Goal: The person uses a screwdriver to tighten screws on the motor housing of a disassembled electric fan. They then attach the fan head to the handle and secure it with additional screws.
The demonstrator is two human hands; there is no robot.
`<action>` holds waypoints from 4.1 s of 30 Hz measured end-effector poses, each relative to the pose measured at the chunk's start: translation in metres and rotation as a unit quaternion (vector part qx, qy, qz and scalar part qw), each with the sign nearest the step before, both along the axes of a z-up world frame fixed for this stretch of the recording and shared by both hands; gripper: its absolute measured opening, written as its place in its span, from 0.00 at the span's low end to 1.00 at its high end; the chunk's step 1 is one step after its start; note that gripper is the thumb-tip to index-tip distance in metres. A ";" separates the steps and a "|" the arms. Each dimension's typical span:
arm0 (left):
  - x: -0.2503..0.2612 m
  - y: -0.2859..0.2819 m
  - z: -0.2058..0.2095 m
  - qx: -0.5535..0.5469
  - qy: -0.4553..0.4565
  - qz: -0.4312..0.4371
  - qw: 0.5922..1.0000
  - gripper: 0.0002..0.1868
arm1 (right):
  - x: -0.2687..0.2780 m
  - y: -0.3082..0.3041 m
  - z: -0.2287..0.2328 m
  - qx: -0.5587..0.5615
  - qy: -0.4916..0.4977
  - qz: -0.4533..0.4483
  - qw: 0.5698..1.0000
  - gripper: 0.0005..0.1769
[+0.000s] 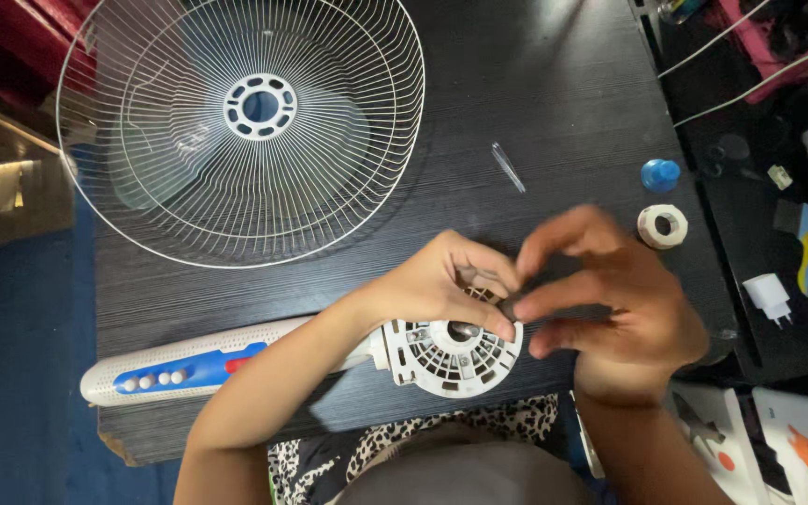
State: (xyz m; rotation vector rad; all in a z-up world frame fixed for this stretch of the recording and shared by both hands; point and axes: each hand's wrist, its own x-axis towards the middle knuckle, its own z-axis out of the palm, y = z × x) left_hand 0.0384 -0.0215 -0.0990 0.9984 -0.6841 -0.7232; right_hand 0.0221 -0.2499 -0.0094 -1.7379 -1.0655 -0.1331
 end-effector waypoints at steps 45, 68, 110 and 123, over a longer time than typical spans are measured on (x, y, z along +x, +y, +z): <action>0.007 -0.002 0.032 0.084 -0.061 0.102 0.989 0.16 | -0.024 0.042 0.004 0.138 0.053 -0.118 0.982 0.16; 0.007 -0.003 0.037 0.096 -0.301 0.416 0.853 0.21 | -0.018 -0.008 -0.053 -0.137 0.031 -0.136 0.981 0.07; 0.015 0.004 0.014 0.177 -0.629 0.428 0.624 0.17 | -0.055 0.049 -0.049 -0.424 -0.037 -0.354 0.833 0.11; 0.016 0.006 0.014 0.182 -0.634 0.406 0.632 0.17 | -0.058 0.049 -0.043 -0.381 -0.083 -0.355 0.849 0.09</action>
